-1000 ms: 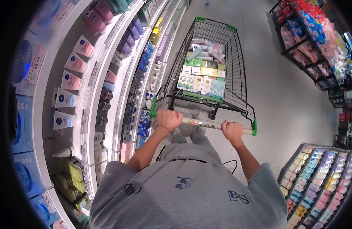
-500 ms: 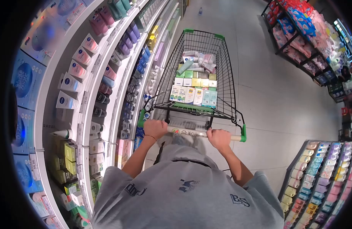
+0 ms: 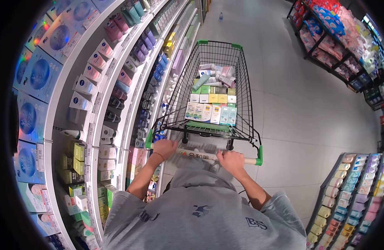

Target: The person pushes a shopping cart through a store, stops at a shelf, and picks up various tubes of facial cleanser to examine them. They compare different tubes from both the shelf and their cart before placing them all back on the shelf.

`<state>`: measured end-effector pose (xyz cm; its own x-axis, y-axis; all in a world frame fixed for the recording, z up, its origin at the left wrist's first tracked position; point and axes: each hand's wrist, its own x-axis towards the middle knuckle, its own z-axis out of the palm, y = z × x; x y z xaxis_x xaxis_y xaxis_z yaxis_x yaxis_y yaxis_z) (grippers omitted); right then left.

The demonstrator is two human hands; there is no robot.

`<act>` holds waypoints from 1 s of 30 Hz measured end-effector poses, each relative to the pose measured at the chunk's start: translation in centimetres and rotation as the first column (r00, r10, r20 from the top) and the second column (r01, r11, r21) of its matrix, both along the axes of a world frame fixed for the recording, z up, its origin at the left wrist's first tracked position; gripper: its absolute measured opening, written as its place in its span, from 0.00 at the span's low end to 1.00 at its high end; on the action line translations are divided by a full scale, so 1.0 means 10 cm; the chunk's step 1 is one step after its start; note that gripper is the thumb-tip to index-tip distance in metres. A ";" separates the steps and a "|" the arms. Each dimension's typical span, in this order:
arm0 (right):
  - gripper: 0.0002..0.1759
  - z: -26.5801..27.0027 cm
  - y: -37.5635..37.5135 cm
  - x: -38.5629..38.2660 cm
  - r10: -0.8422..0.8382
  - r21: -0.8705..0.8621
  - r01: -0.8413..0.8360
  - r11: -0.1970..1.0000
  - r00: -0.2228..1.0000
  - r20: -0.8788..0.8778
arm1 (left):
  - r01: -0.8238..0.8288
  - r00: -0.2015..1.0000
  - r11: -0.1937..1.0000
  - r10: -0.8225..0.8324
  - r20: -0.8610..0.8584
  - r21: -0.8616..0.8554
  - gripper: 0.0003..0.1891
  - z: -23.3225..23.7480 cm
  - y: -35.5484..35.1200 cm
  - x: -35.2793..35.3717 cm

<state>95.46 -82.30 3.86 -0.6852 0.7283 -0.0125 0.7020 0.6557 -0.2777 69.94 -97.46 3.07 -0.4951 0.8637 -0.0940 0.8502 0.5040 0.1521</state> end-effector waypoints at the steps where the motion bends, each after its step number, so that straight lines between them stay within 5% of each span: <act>1: 0.29 0.02 -0.01 0.00 0.010 -0.046 -0.007 0.999 0.998 0.066 | 0.089 0.994 0.994 -0.084 0.074 -0.063 0.24 -0.04 0.02 0.02; 2: 0.29 0.03 -0.02 0.00 0.021 -0.092 -0.010 0.996 0.991 0.130 | 0.090 0.993 0.994 -0.085 0.078 -0.065 0.24 -0.08 0.05 0.05; 4: 0.30 -0.01 -0.02 0.00 0.043 -0.122 -0.025 0.992 0.989 0.144 | 0.355 0.909 0.934 -0.335 0.249 -0.040 0.26 -0.08 0.15 0.14; 6: 0.32 -0.09 0.07 0.00 0.058 -0.150 -0.035 0.988 0.986 0.154 | 0.370 0.885 0.929 -0.351 0.306 -0.003 0.23 -0.15 0.22 0.23; 8: 0.33 -0.15 0.20 -0.03 0.200 -0.438 -0.086 0.895 0.955 0.221 | 0.393 0.852 0.918 -0.382 0.356 0.046 0.21 -0.21 0.28 0.25; 11: 0.33 0.10 0.27 -0.11 0.276 -0.640 -0.090 0.763 0.940 0.198 | 0.403 0.768 0.889 -0.457 0.450 0.215 0.18 0.00 0.35 0.25; 15: 0.29 0.04 0.41 -0.23 0.397 -0.608 -0.278 0.744 0.915 0.068 | 0.303 0.774 0.801 -0.523 0.357 0.516 0.13 0.10 0.63 -0.05; 18: 0.23 0.15 0.49 -0.45 0.208 -0.856 -0.153 0.493 0.977 -0.054 | 0.292 0.859 0.770 -0.472 0.198 0.566 0.12 -0.30 0.95 -0.38; 20: 0.21 0.23 0.57 -0.62 0.138 -0.863 -0.183 0.471 0.982 -0.133 | 0.299 0.897 0.764 -0.430 0.106 0.573 0.13 -0.59 1.03 -0.57; 21: 0.23 0.19 0.66 -0.69 0.146 -0.819 -0.237 0.522 0.971 -0.188 | 0.302 0.932 0.872 -0.355 0.072 0.384 0.16 -0.59 0.99 -0.63; 22: 0.21 0.22 0.68 -0.73 0.061 -0.792 -0.269 0.548 0.957 -0.283 | 0.284 0.937 0.883 -0.338 0.087 0.374 0.16 -0.54 0.95 -0.67; 24: 0.19 0.27 0.82 -0.80 -0.047 -0.819 -0.167 0.549 0.972 -0.230 | 0.208 0.868 0.978 -0.180 0.462 -0.010 0.19 -0.37 0.95 -0.68; 27: 0.16 0.12 1.15 -0.88 -0.147 -0.815 -0.128 0.565 0.957 -0.252 | 0.248 0.834 0.967 -0.182 0.521 -0.059 0.21 -0.43 1.01 -0.73; 30: 0.17 -0.57 1.82 -0.94 -0.112 -0.792 -0.139 0.595 0.961 -0.253 | 0.248 0.838 0.960 -0.146 0.526 -0.128 0.22 -0.43 1.15 -0.80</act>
